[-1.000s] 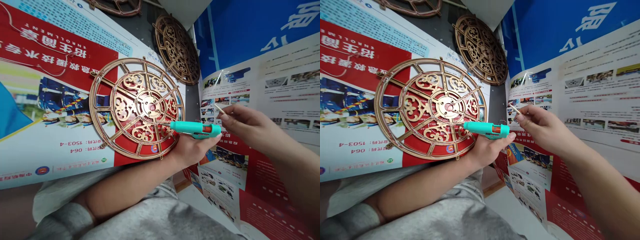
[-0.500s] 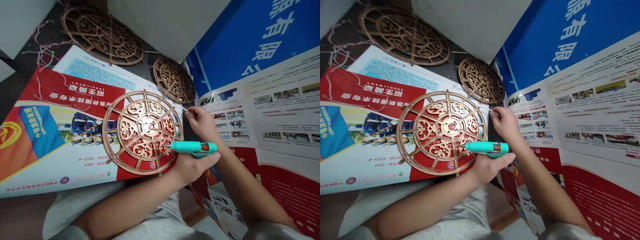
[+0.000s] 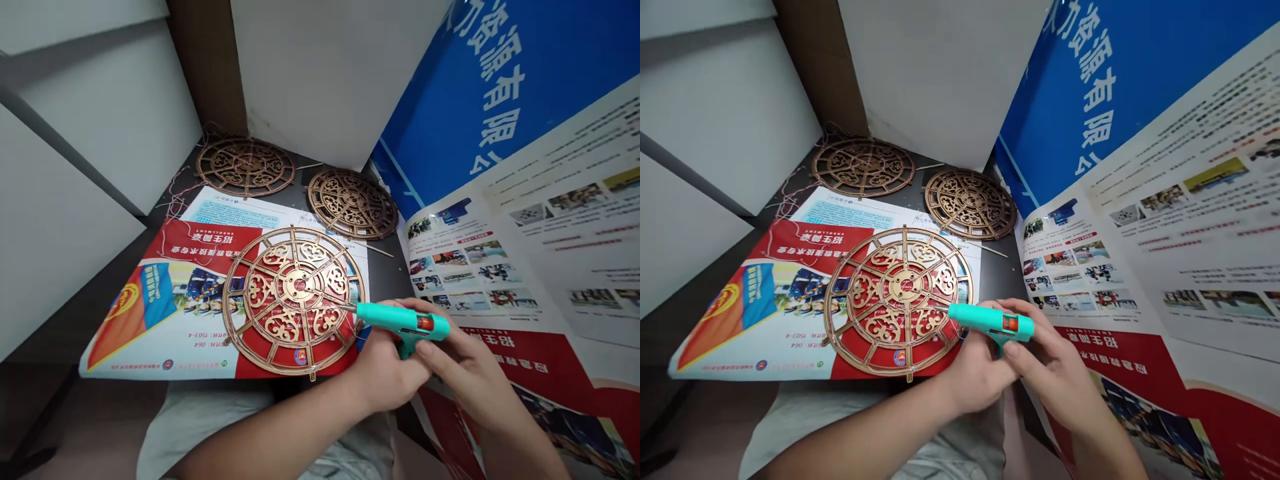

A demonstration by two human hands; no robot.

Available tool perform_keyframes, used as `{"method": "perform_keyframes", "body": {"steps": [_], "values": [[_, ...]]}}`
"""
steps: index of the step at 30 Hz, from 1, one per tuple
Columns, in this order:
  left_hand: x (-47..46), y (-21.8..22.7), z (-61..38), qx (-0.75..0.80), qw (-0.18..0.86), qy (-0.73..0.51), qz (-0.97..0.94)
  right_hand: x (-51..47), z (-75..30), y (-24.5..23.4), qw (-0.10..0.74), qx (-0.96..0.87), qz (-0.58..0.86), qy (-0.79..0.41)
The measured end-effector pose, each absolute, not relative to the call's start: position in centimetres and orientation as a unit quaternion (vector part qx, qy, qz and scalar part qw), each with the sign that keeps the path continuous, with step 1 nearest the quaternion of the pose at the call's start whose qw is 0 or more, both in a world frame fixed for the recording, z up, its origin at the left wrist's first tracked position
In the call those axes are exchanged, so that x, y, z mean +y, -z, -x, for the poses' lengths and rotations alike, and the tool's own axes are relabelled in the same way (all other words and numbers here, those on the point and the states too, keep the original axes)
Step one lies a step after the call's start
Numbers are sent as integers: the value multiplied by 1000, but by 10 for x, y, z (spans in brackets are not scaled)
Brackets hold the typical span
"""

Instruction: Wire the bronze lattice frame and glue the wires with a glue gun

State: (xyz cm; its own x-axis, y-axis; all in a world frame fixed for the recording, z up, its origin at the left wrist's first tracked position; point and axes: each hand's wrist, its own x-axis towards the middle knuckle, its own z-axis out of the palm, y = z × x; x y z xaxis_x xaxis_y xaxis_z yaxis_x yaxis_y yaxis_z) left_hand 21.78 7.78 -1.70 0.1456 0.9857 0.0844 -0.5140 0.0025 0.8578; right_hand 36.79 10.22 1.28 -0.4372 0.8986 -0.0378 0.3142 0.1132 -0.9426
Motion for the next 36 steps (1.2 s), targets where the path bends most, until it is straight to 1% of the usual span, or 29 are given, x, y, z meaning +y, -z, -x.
{"method": "perform_keyframes", "body": {"steps": [2, 5, 7, 8, 10, 12, 13, 15, 17, 20, 22, 27, 30, 36], "values": [[78, 17, -226, 305, 640, -566, -421, 111, -367, -7, 330, -652, 450, -513], [66, 12, -238, 342, 627, -568, -409, 126, -366, 0, 445, -556, 451, -538], [50, 2, -239, 408, 576, -558, -436, 137, -361, -3, 530, -494, 432, -537], [41, -5, -234, 447, 541, -530, -476, 142, -357, -7, 552, -481, 419, -536], [26, -21, -211, 477, 458, -434, -612, 153, -348, -19, 571, -476, 411, -528], [20, -36, -170, 473, 297, -388, -733, 163, -337, -31, 576, -470, 404, -532], [22, -43, -144, 505, 230, -354, -753, 168, -331, -37, 570, -466, 401, -546], [33, -50, -86, 635, 149, -279, -705, 177, -318, -45, 555, -465, 388, -570], [48, -50, -33, 748, 101, -188, -628, 188, -303, -49, 548, -465, 370, -589], [66, -44, 20, 843, 46, -90, -528, 205, -278, -45, 560, -443, 362, -599], [71, -40, 35, 869, 39, -59, -490, 216, -265, -36, 580, -430, 363, -590], [71, -43, 38, 872, 78, -16, -483, 231, -252, -5, 604, -403, 392, -564], [68, -46, 43, 868, 94, -15, -488, 233, -252, 5, 598, -409, 397, -563], [65, -46, 55, 854, 169, -50, -490, 234, -250, 11, 584, -417, 414, -560]]}}
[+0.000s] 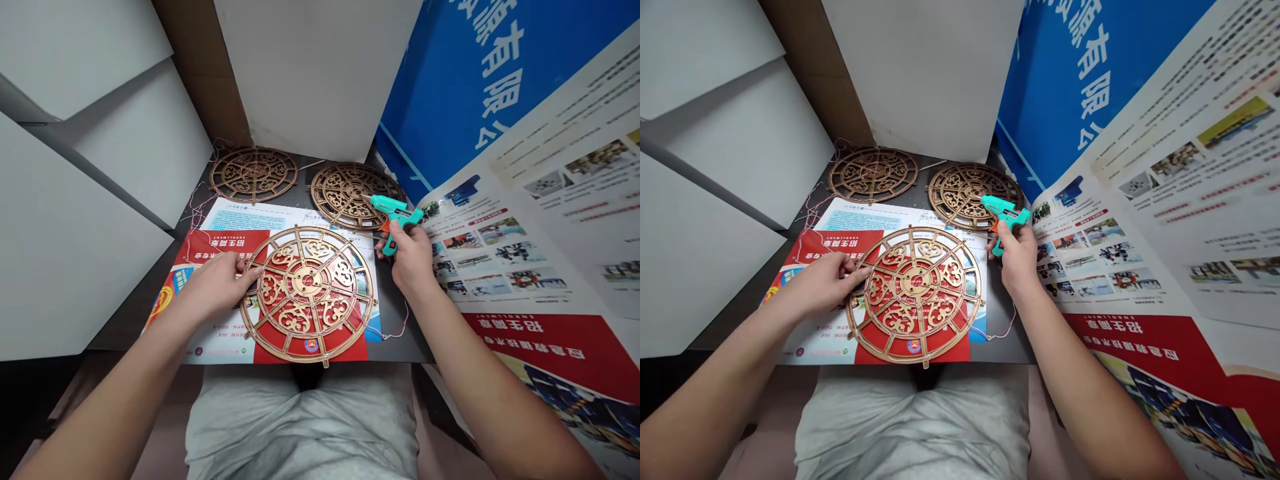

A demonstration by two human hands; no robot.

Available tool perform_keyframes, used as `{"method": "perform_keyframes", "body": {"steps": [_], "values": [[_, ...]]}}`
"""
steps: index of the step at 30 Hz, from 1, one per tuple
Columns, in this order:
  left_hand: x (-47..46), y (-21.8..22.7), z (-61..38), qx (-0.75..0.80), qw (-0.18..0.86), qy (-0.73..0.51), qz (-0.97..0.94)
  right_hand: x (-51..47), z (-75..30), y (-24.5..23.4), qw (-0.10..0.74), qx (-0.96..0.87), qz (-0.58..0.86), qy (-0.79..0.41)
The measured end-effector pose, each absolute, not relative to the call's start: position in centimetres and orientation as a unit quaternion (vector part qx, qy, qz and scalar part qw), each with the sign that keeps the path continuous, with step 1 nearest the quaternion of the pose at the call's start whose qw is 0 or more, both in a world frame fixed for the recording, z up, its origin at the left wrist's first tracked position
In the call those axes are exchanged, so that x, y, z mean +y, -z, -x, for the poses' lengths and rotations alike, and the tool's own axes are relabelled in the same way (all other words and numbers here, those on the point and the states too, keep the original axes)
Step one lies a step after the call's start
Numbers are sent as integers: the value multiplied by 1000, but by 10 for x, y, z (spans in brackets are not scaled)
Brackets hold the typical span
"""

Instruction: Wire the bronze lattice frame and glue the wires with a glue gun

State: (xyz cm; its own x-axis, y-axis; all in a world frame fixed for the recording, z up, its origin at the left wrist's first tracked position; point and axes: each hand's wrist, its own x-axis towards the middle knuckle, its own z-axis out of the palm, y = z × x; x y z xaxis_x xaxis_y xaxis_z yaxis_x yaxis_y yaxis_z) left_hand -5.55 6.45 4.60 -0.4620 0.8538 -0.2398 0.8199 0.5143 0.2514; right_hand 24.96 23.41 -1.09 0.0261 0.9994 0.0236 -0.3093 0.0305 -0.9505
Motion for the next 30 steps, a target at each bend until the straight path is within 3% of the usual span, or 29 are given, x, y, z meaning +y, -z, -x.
{"method": "perform_keyframes", "body": {"steps": [4, 9, 11, 20, 26, 30], "values": [[63, -49, 54, 864, 237, -95, -434, 234, -249, 13, 582, -425, 408, -561], [46, -60, 52, 752, 418, -383, -337, 235, -251, 10, 579, -410, 415, -569], [34, -63, 54, 709, 462, -445, -295, 235, -251, 8, 577, -408, 415, -572], [-5, -61, 79, 752, 452, -445, -180, 232, -253, 9, 554, -486, 386, -555], [-10, -53, 83, 778, 414, -442, -169, 225, -251, 11, 472, -561, 420, -535], [-6, -48, 82, 782, 421, -430, -163, 221, -250, 5, 461, -586, 433, -506]]}}
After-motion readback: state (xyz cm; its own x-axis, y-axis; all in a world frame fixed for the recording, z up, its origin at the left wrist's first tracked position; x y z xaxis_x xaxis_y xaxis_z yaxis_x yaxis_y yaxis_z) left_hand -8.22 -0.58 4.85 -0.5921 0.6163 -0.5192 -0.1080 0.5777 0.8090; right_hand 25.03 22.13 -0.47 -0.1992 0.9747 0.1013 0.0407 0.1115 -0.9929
